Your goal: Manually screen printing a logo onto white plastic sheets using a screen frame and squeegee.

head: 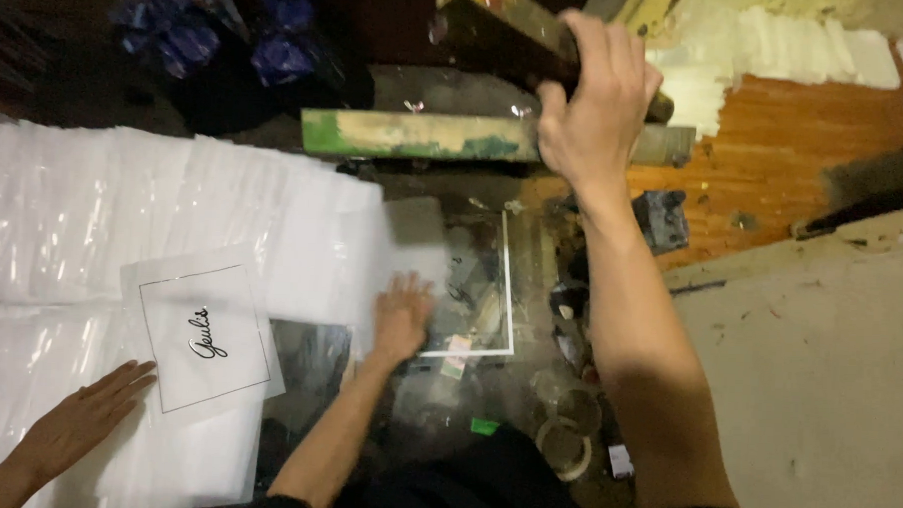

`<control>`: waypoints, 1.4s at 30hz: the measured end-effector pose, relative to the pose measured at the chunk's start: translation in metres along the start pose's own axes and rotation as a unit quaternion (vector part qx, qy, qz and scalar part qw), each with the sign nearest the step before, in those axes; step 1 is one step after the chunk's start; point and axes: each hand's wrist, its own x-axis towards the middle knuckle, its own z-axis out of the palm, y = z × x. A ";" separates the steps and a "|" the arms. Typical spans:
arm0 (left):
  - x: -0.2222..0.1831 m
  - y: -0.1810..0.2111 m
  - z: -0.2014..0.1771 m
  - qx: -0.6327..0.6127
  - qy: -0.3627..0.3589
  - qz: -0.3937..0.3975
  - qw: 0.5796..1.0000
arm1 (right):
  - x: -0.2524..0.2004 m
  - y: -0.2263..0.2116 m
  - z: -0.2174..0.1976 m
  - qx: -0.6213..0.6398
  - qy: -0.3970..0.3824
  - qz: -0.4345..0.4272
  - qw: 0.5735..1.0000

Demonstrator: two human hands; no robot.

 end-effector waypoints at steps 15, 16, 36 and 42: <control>0.007 0.054 0.068 0.047 -0.146 0.110 0.982 | 0.002 -0.001 -0.001 0.032 0.008 -0.014 0.999; 0.008 0.056 0.067 0.048 -0.155 0.105 0.981 | 0.002 -0.001 -0.002 0.026 0.006 -0.018 0.999; -0.159 -0.033 -0.023 -0.494 0.050 -0.247 0.832 | -0.266 -0.012 0.063 -0.012 -0.449 0.071 0.890; -0.167 -0.056 -0.008 -0.293 0.021 -0.249 0.923 | -0.365 -0.032 0.099 -0.097 -0.675 0.022 0.731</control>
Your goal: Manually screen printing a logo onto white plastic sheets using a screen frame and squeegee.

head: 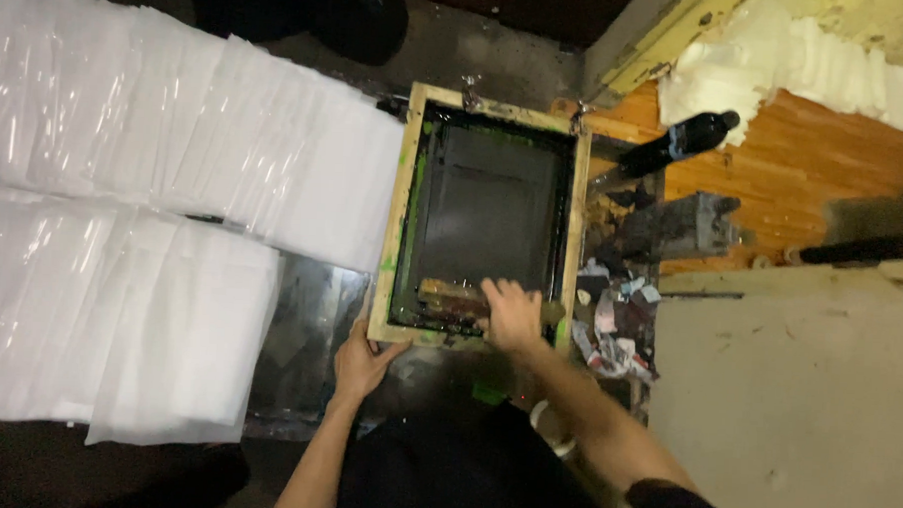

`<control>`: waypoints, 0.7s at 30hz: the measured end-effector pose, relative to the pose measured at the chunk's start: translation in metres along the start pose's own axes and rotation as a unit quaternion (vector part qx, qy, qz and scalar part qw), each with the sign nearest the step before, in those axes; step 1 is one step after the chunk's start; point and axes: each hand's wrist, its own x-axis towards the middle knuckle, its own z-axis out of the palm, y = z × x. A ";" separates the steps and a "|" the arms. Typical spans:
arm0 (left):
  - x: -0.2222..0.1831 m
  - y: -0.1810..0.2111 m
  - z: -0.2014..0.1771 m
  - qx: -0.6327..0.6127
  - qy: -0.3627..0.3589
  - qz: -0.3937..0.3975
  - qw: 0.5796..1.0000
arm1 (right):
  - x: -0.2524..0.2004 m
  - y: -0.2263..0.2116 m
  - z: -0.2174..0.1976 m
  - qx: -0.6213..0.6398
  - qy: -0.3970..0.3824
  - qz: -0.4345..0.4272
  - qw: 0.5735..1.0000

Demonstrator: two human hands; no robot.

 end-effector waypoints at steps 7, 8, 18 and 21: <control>0.003 0.020 -0.005 0.068 -0.056 -0.076 0.993 | 0.118 0.033 -0.037 -0.045 0.318 -0.002 0.947; 0.007 0.021 -0.005 0.070 -0.065 -0.126 0.987 | 0.146 0.041 -0.075 -0.028 0.295 -0.004 0.955; 0.009 0.010 0.013 -0.075 -0.027 -0.223 0.972 | 0.227 0.070 -0.230 -0.021 0.152 0.007 0.988; 0.039 -0.043 0.037 -0.143 0.000 -0.190 0.971 | 0.236 0.064 -0.239 0.024 0.147 0.050 0.988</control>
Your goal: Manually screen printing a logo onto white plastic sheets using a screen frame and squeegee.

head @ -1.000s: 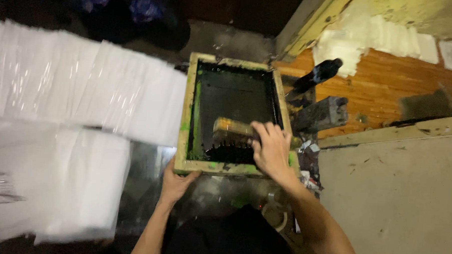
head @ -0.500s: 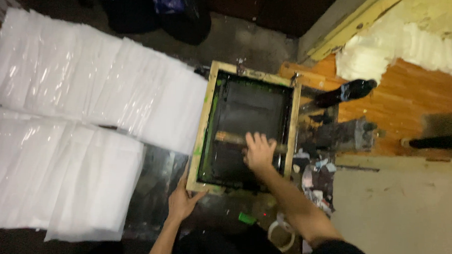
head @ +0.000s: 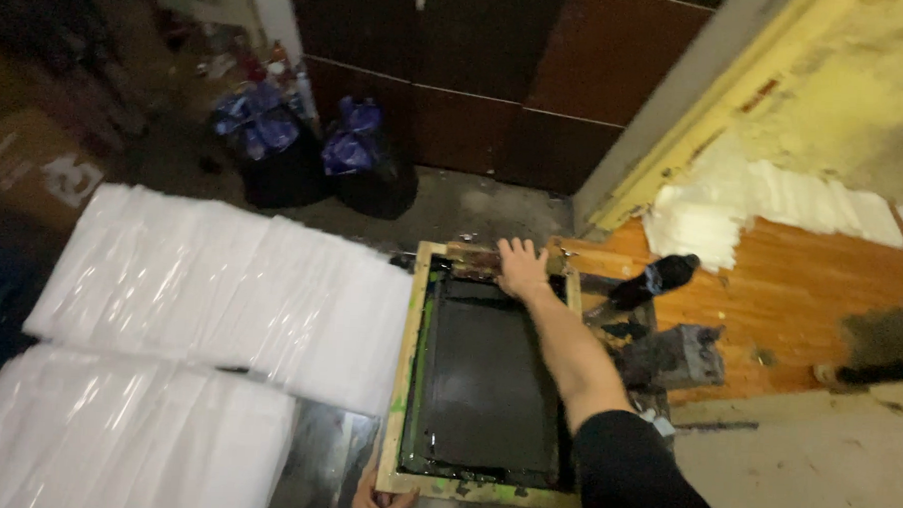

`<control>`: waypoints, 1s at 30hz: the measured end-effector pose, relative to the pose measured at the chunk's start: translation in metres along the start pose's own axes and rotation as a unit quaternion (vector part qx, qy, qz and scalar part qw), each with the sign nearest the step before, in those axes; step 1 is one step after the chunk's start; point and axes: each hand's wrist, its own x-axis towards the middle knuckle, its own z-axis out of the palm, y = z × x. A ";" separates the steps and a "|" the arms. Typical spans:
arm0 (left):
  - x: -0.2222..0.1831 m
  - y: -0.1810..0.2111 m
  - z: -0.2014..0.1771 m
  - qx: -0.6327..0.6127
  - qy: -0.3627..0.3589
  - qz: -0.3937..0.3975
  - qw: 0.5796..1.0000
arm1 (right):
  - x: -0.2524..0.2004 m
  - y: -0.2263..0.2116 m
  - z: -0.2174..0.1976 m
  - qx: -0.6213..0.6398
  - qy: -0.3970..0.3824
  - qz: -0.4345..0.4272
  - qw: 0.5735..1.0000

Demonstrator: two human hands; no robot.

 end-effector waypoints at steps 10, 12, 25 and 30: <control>-0.037 0.021 -0.011 -0.060 -0.024 0.091 0.994 | -0.299 0.044 0.158 0.326 0.372 0.045 0.868; -0.037 0.021 -0.011 -0.048 -0.038 0.120 0.991 | -0.400 0.098 0.212 0.317 0.464 0.088 0.822; -0.081 0.052 -0.014 0.008 -0.039 0.223 0.974 | -0.554 0.176 0.317 0.146 0.261 0.138 0.944; -0.072 0.042 -0.015 -0.008 -0.036 0.224 0.974 | -0.610 0.184 0.365 0.128 0.297 0.158 0.933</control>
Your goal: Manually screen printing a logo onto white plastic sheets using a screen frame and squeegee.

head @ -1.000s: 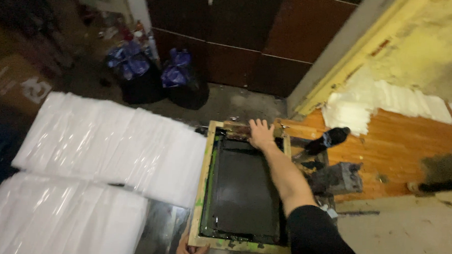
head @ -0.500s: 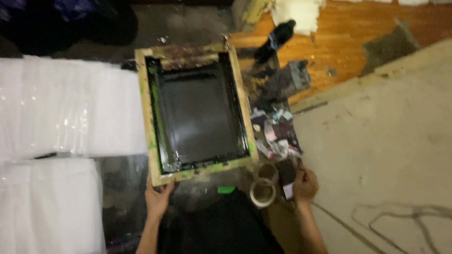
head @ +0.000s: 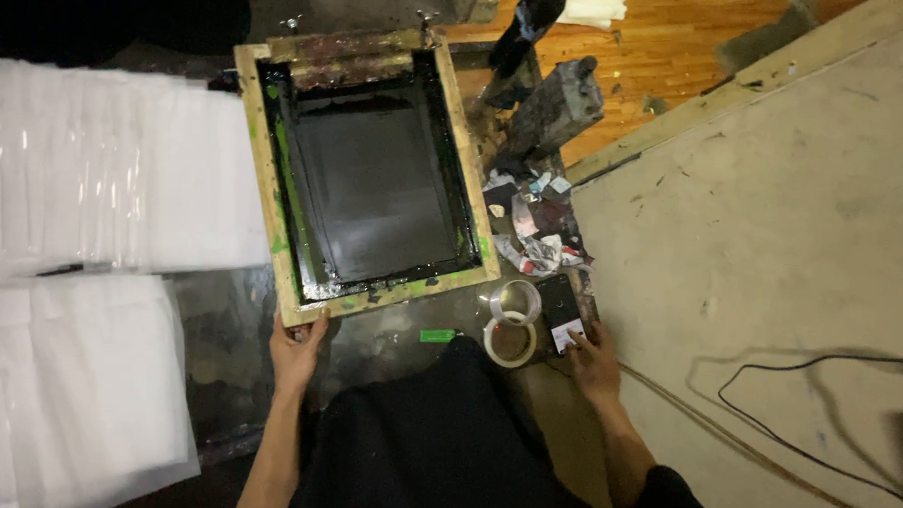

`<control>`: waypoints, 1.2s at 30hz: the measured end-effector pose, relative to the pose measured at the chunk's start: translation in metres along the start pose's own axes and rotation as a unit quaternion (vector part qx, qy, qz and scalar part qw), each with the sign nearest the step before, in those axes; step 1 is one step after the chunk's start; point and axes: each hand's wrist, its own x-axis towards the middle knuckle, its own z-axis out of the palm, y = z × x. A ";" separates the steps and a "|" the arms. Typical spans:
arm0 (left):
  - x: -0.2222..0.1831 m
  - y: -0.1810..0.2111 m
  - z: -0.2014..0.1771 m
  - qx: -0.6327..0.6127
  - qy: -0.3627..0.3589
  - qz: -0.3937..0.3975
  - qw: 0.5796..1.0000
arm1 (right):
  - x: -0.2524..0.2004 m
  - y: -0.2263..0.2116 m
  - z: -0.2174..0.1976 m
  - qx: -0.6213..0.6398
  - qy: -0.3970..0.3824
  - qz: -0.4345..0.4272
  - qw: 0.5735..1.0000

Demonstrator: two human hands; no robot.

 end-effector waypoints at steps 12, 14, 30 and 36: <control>0.005 -0.014 0.003 0.008 0.006 0.010 1.000 | 0.032 0.069 0.014 0.230 -0.187 0.406 0.865; 0.008 -0.018 0.004 0.036 0.012 0.031 0.999 | 0.040 0.056 -0.011 0.354 -0.184 0.434 0.808; -0.003 0.001 0.001 0.018 0.025 0.023 0.999 | 0.046 0.052 0.005 0.232 -0.205 0.413 0.856; -0.001 -0.006 -0.002 0.019 0.027 0.028 0.999 | 0.039 0.084 0.041 0.229 -0.190 0.420 0.858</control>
